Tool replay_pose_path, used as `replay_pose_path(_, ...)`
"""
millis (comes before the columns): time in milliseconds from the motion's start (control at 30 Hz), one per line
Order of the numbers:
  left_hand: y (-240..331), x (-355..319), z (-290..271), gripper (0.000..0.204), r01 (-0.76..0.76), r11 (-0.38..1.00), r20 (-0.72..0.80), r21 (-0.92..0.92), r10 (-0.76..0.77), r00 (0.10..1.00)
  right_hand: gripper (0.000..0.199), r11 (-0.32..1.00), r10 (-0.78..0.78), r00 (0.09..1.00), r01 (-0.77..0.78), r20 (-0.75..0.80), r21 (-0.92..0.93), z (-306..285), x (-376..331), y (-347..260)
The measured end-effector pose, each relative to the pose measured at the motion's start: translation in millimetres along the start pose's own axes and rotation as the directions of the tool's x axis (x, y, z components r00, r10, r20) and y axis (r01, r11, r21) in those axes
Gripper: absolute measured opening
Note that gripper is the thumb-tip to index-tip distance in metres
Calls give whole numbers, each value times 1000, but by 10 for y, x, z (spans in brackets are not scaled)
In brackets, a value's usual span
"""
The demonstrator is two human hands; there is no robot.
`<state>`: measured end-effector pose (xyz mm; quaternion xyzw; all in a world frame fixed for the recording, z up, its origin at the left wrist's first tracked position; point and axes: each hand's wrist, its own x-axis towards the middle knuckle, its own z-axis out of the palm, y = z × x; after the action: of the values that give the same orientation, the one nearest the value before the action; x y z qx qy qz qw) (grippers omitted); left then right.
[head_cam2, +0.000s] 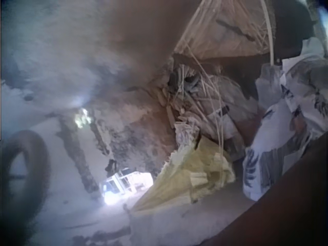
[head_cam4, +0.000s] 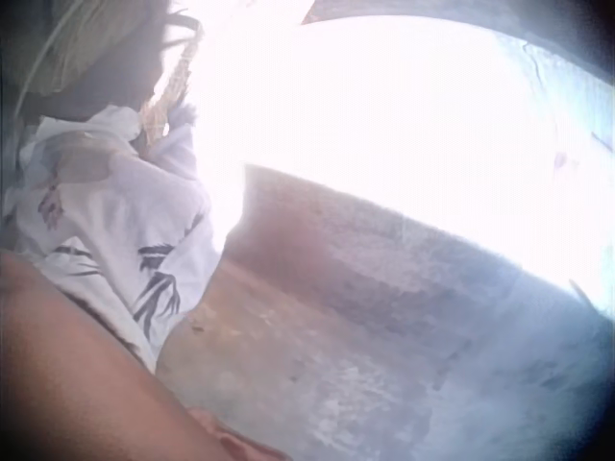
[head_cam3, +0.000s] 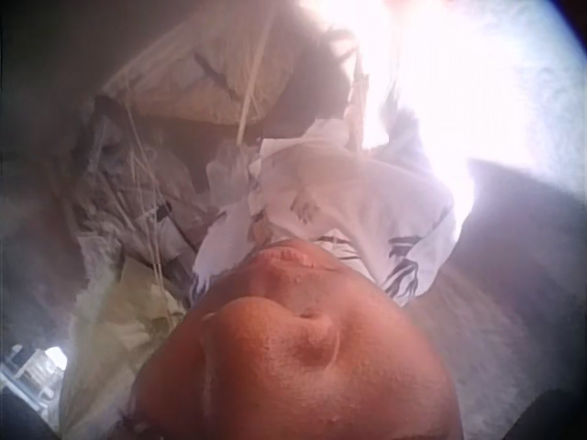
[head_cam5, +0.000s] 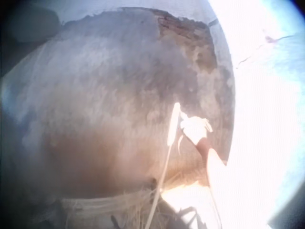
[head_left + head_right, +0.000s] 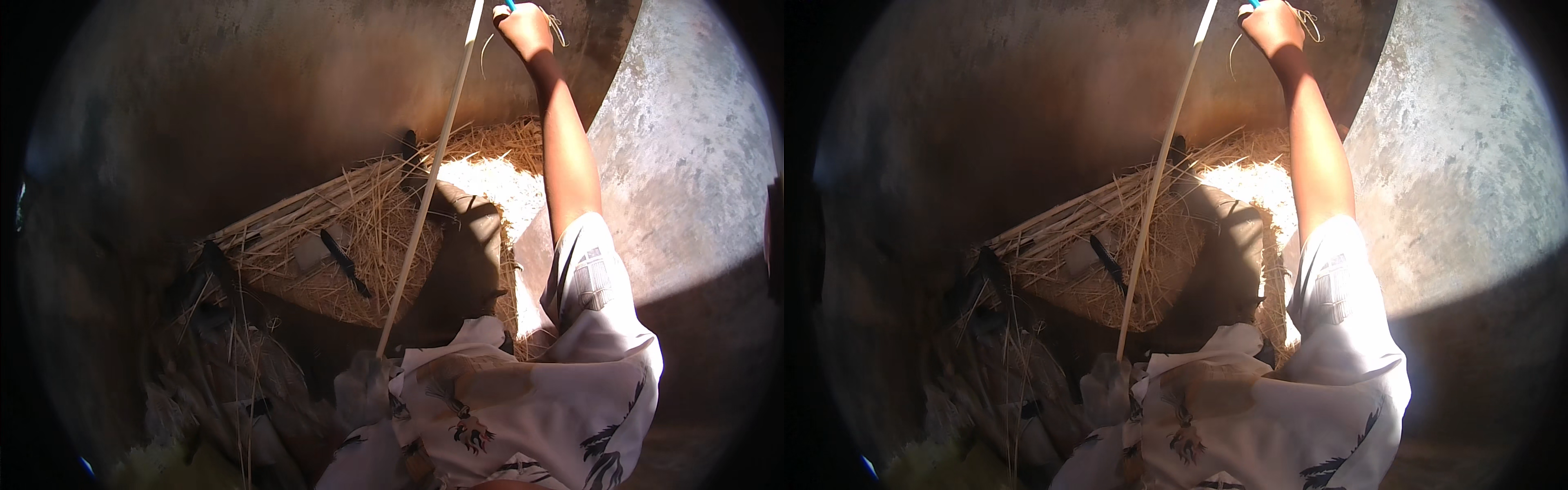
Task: The person sits on the floor and uses a knife to peel the outer layer off long bamboo sticks. They hold the sticks with gloved hands and scrape the knife along the length of the bamboo, discarding the peeled strips onto a pile of straw.
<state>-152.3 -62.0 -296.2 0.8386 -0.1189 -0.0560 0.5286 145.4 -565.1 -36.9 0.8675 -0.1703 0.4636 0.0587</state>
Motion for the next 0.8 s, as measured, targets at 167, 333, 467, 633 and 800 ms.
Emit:
replay_pose_path(167, 131, 93, -13, 20, 21, 998, 7, -58, -20, 1000, 36, 896, 152, 956, -241, 252, 374, -383, -309, -537)
replay_pose_path(333, 167, 340, -76, 9, -265, 885, 79, 382, 255, 964, 22, 952, -186, 925, 86, 331, 294, -636, -1346, -1062)
replay_pose_path(467, 368, 568, -139, 15, -194, 959, 140, 206, 167, 976, 32, 786, -521, 802, 317, 293, 530, -572, -2292, -1362)
replay_pose_path(633, 493, 617, -71, 16, -411, 766, 70, 494, 437, 897, 18, 615, -666, 721, 383, 193, 689, -726, -3068, -1611)
replay_pose_path(800, 501, 529, 5, 13, -321, 870, -14, 375, 351, 936, 37, 647, -577, 814, 404, 69, 646, -791, -2808, -1673)
